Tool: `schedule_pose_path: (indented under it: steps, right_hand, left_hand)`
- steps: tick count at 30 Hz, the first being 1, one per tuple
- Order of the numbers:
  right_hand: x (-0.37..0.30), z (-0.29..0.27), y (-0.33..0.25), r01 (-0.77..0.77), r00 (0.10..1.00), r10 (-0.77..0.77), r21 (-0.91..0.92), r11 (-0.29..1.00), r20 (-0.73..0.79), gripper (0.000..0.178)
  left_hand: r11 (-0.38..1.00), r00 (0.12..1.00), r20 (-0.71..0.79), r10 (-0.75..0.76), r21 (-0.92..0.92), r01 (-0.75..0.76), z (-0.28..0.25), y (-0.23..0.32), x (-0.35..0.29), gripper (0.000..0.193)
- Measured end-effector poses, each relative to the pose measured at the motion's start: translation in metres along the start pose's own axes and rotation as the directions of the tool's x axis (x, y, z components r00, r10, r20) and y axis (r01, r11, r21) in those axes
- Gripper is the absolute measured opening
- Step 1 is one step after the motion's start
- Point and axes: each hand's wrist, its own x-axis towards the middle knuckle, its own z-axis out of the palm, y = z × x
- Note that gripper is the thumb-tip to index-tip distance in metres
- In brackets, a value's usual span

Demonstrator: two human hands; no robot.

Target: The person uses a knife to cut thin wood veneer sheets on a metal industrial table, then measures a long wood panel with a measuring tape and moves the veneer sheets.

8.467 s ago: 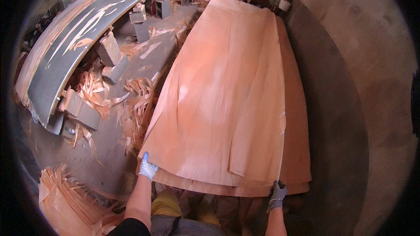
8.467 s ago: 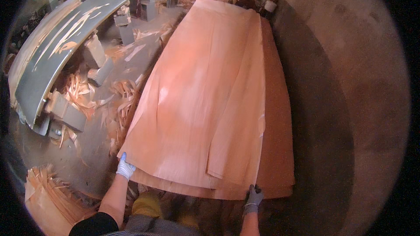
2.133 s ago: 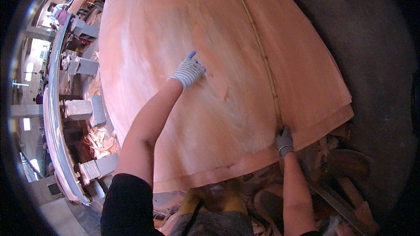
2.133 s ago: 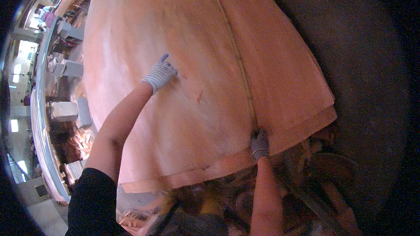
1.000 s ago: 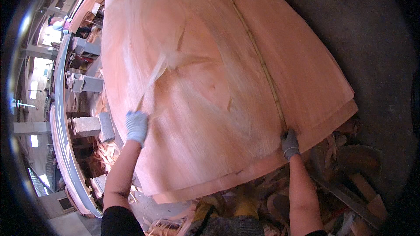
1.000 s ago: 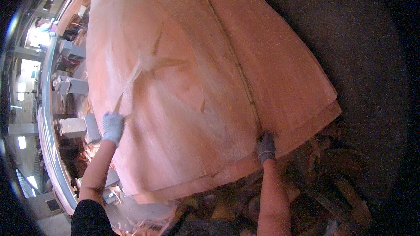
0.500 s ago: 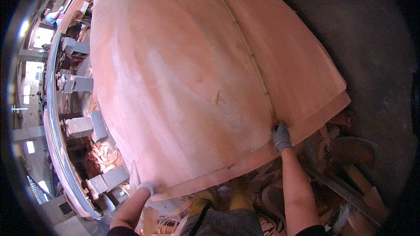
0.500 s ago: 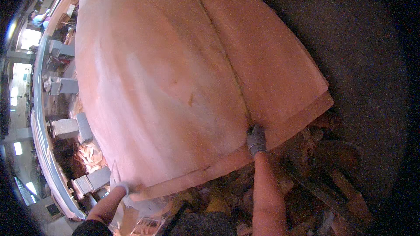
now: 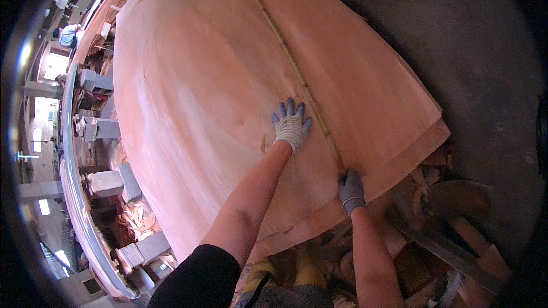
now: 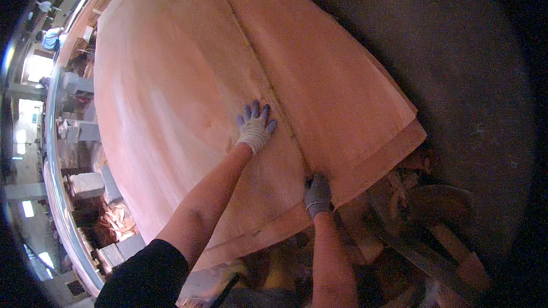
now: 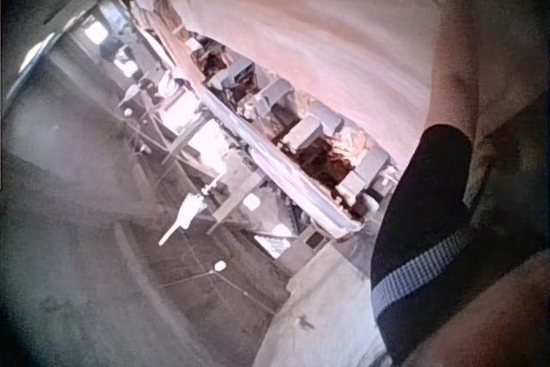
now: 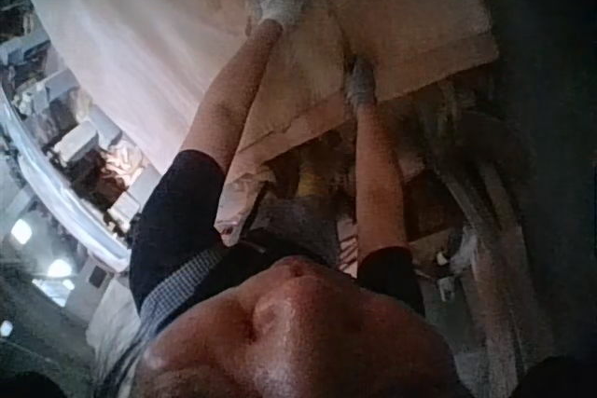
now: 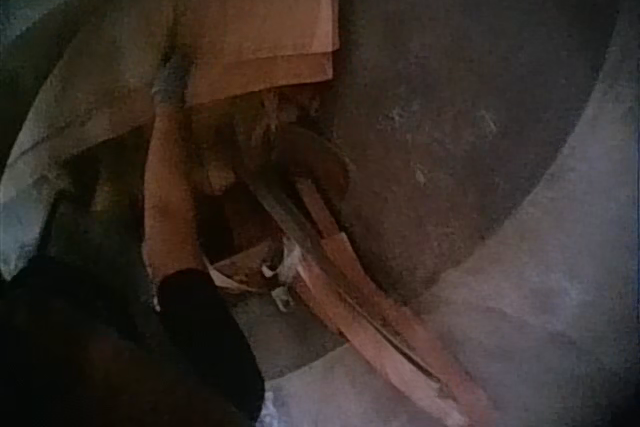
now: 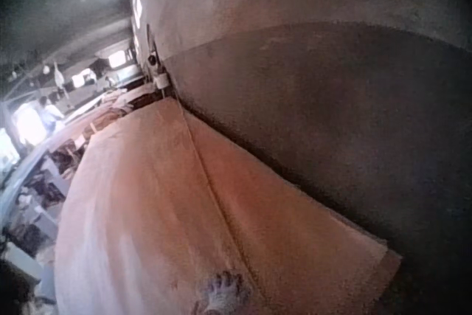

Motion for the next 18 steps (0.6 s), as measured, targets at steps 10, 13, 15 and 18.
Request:
schedule_pose_path:
  steps: [10, 13, 15, 18]
  right_hand:
    - [-0.002, -0.007, -0.016, -0.010, 0.994, 0.011, -0.010, 1.000, 0.108, 0.028]
    - [-0.002, -0.013, -0.019, -0.115, 0.985, 0.118, -0.029, 0.993, 0.129, 0.029]
    - [0.002, -0.013, -0.009, -0.093, 0.987, 0.093, -0.008, 0.996, 0.132, 0.029]
    - [0.012, 0.003, 0.013, -0.003, 0.999, 0.003, -0.006, 1.000, 0.042, 0.032]
  left_hand:
    - [0.966, 0.874, -0.445, -0.196, -0.241, 0.094, -0.003, -0.080, -0.037, 0.059]
    - [0.990, 0.916, -0.402, -0.009, -0.135, -0.049, -0.020, -0.073, -0.120, 0.056]
    - [0.981, 0.953, -0.265, 0.146, -0.088, -0.175, -0.023, -0.064, -0.196, 0.053]
    - [0.947, 0.941, 0.174, 0.289, -0.196, -0.255, -0.007, -0.067, -0.329, 0.037]
